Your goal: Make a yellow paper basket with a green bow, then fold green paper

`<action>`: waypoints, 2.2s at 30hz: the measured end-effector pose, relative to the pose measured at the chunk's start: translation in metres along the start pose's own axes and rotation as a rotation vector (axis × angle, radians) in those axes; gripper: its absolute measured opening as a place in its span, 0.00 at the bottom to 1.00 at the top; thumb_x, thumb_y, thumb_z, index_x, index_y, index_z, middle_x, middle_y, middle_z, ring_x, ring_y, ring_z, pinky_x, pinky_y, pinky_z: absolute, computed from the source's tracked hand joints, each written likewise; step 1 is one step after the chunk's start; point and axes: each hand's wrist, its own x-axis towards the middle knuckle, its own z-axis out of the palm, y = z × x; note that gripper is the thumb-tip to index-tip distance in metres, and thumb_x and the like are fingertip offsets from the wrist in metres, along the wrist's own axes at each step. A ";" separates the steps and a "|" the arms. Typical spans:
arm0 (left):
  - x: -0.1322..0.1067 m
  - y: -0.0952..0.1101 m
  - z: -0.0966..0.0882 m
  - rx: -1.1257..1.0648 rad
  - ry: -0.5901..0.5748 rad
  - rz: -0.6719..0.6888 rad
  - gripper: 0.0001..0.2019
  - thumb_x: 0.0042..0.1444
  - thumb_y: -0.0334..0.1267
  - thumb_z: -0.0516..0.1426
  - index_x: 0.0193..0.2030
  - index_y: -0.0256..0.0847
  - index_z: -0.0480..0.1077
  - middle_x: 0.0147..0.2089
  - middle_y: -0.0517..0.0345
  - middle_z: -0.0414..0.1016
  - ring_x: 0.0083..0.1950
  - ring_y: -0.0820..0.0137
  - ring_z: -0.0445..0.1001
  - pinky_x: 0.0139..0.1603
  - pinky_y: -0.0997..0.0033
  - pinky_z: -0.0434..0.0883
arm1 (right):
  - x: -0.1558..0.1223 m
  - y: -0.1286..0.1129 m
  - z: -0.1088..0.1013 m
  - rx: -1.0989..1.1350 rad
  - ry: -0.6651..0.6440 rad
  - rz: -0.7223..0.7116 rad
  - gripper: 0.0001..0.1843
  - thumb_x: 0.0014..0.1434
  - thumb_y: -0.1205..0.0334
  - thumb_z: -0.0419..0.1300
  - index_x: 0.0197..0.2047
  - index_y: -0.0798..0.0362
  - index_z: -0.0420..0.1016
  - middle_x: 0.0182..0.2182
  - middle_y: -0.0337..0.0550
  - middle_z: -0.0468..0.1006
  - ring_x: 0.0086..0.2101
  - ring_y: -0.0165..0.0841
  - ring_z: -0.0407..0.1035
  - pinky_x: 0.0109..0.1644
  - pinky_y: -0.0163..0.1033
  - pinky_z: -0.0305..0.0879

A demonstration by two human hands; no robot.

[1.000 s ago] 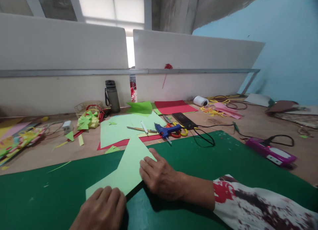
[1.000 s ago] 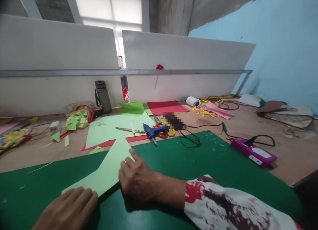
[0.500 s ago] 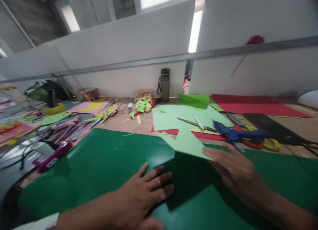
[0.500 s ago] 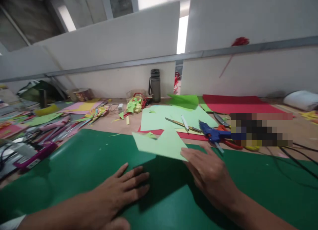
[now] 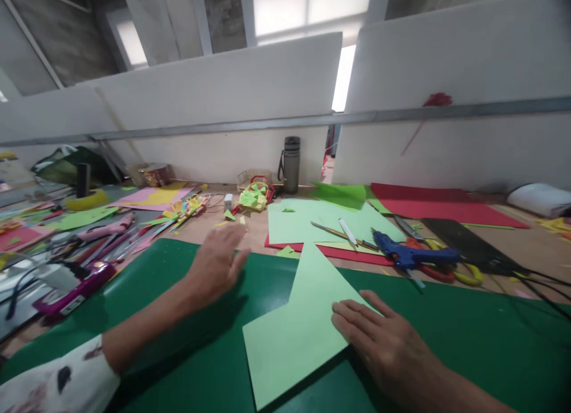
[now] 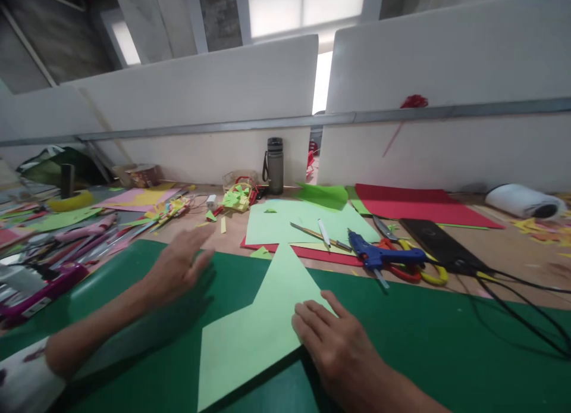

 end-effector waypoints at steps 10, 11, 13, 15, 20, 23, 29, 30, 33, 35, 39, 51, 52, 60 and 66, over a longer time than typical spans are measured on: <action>0.012 -0.082 0.033 0.198 -0.154 -0.173 0.27 0.63 0.41 0.40 0.64 0.24 0.56 0.66 0.27 0.53 0.68 0.42 0.51 0.59 0.31 0.48 | 0.000 -0.008 -0.004 0.051 -0.083 0.088 0.19 0.60 0.76 0.46 0.46 0.56 0.74 0.43 0.51 0.80 0.44 0.38 0.74 0.52 0.50 0.64; 0.020 -0.085 0.028 0.225 -0.090 -0.180 0.26 0.63 0.38 0.41 0.64 0.24 0.56 0.68 0.28 0.49 0.69 0.42 0.46 0.60 0.30 0.44 | 0.001 -0.011 -0.005 0.071 -0.086 0.085 0.17 0.63 0.73 0.46 0.45 0.56 0.74 0.42 0.51 0.81 0.43 0.39 0.74 0.52 0.50 0.63; 0.033 -0.074 0.018 0.245 0.037 -0.150 0.24 0.62 0.36 0.42 0.62 0.26 0.59 0.68 0.30 0.51 0.69 0.42 0.48 0.61 0.31 0.43 | 0.007 -0.013 -0.009 0.137 -0.113 0.095 0.15 0.66 0.62 0.47 0.46 0.56 0.74 0.41 0.51 0.81 0.41 0.38 0.74 0.54 0.51 0.61; 0.038 -0.045 0.012 0.208 0.061 -0.072 0.23 0.62 0.37 0.43 0.59 0.28 0.64 0.64 0.32 0.60 0.64 0.46 0.59 0.61 0.37 0.51 | 0.019 -0.004 -0.016 0.171 -0.193 0.186 0.19 0.66 0.52 0.47 0.46 0.55 0.73 0.40 0.51 0.81 0.40 0.38 0.74 0.54 0.51 0.60; 0.019 0.054 0.014 -0.141 -0.100 0.341 0.24 0.64 0.42 0.44 0.63 0.32 0.60 0.65 0.41 0.60 0.66 0.55 0.58 0.65 0.46 0.54 | 0.060 0.070 -0.026 -0.173 -0.527 0.743 0.16 0.67 0.61 0.46 0.49 0.57 0.72 0.41 0.51 0.78 0.40 0.37 0.72 0.44 0.41 0.66; 0.001 0.089 0.016 -0.312 -0.339 0.644 0.29 0.63 0.49 0.45 0.67 0.35 0.52 0.69 0.42 0.51 0.69 0.52 0.49 0.64 0.39 0.52 | 0.074 0.112 -0.019 -0.257 -0.646 0.847 0.15 0.63 0.57 0.55 0.50 0.56 0.70 0.46 0.47 0.74 0.42 0.36 0.71 0.45 0.47 0.69; -0.008 0.088 0.019 -0.398 -0.434 0.755 0.32 0.64 0.54 0.41 0.70 0.38 0.45 0.71 0.44 0.41 0.71 0.50 0.41 0.65 0.37 0.48 | 0.081 0.129 0.003 -0.250 -0.762 0.831 0.18 0.62 0.57 0.57 0.53 0.55 0.68 0.50 0.48 0.71 0.45 0.37 0.70 0.46 0.49 0.69; -0.007 0.086 0.022 -0.399 -0.432 0.760 0.32 0.64 0.54 0.41 0.70 0.38 0.45 0.71 0.43 0.41 0.71 0.49 0.41 0.64 0.35 0.48 | 0.081 0.128 0.005 -0.237 -0.763 0.822 0.18 0.62 0.57 0.57 0.53 0.56 0.68 0.50 0.48 0.71 0.45 0.37 0.70 0.46 0.49 0.69; -0.004 0.083 0.029 -0.387 -0.435 0.754 0.33 0.64 0.54 0.42 0.70 0.36 0.45 0.71 0.43 0.41 0.70 0.46 0.41 0.63 0.32 0.49 | 0.079 0.123 0.009 -0.190 -0.739 0.810 0.18 0.62 0.57 0.57 0.53 0.56 0.68 0.50 0.49 0.71 0.45 0.38 0.70 0.47 0.49 0.69; -0.004 0.083 0.032 -0.386 -0.440 0.755 0.33 0.63 0.54 0.41 0.70 0.36 0.45 0.71 0.43 0.40 0.70 0.45 0.40 0.62 0.32 0.49 | 0.074 0.119 0.009 -0.139 -0.709 0.807 0.18 0.62 0.57 0.57 0.54 0.56 0.67 0.50 0.48 0.71 0.45 0.38 0.70 0.47 0.50 0.68; -0.003 0.083 0.033 -0.384 -0.456 0.753 0.33 0.63 0.55 0.40 0.70 0.38 0.44 0.71 0.46 0.40 0.71 0.46 0.40 0.63 0.33 0.48 | 0.059 0.104 0.001 0.048 -0.634 0.799 0.29 0.56 0.66 0.61 0.60 0.57 0.61 0.43 0.53 0.76 0.43 0.44 0.71 0.46 0.49 0.66; -0.016 0.071 0.036 -0.336 -0.343 0.619 0.30 0.64 0.54 0.41 0.70 0.46 0.43 0.72 0.54 0.40 0.71 0.52 0.42 0.66 0.39 0.48 | 0.003 0.065 -0.029 0.704 -0.146 1.078 0.19 0.62 0.51 0.42 0.40 0.55 0.67 0.18 0.33 0.62 0.19 0.28 0.60 0.24 0.34 0.58; -0.017 0.068 0.036 -0.328 -0.346 0.619 0.30 0.64 0.54 0.41 0.70 0.46 0.43 0.72 0.54 0.40 0.71 0.53 0.42 0.66 0.39 0.48 | -0.001 0.062 -0.032 0.735 -0.143 1.102 0.20 0.61 0.48 0.43 0.35 0.54 0.66 0.16 0.32 0.61 0.18 0.28 0.58 0.23 0.34 0.56; -0.019 0.056 0.028 -0.329 -0.370 0.699 0.32 0.63 0.55 0.44 0.70 0.51 0.39 0.72 0.54 0.40 0.71 0.54 0.42 0.66 0.40 0.45 | -0.021 0.060 -0.070 0.897 -0.385 1.118 0.15 0.55 0.51 0.55 0.26 0.54 0.66 0.18 0.35 0.67 0.21 0.27 0.61 0.26 0.33 0.57; -0.009 0.046 0.018 -0.547 -0.116 0.386 0.26 0.63 0.51 0.45 0.65 0.46 0.56 0.65 0.52 0.62 0.64 0.57 0.62 0.63 0.51 0.59 | -0.032 0.073 -0.065 0.872 -0.377 1.148 0.14 0.54 0.50 0.57 0.34 0.54 0.72 0.21 0.37 0.70 0.22 0.27 0.63 0.25 0.32 0.57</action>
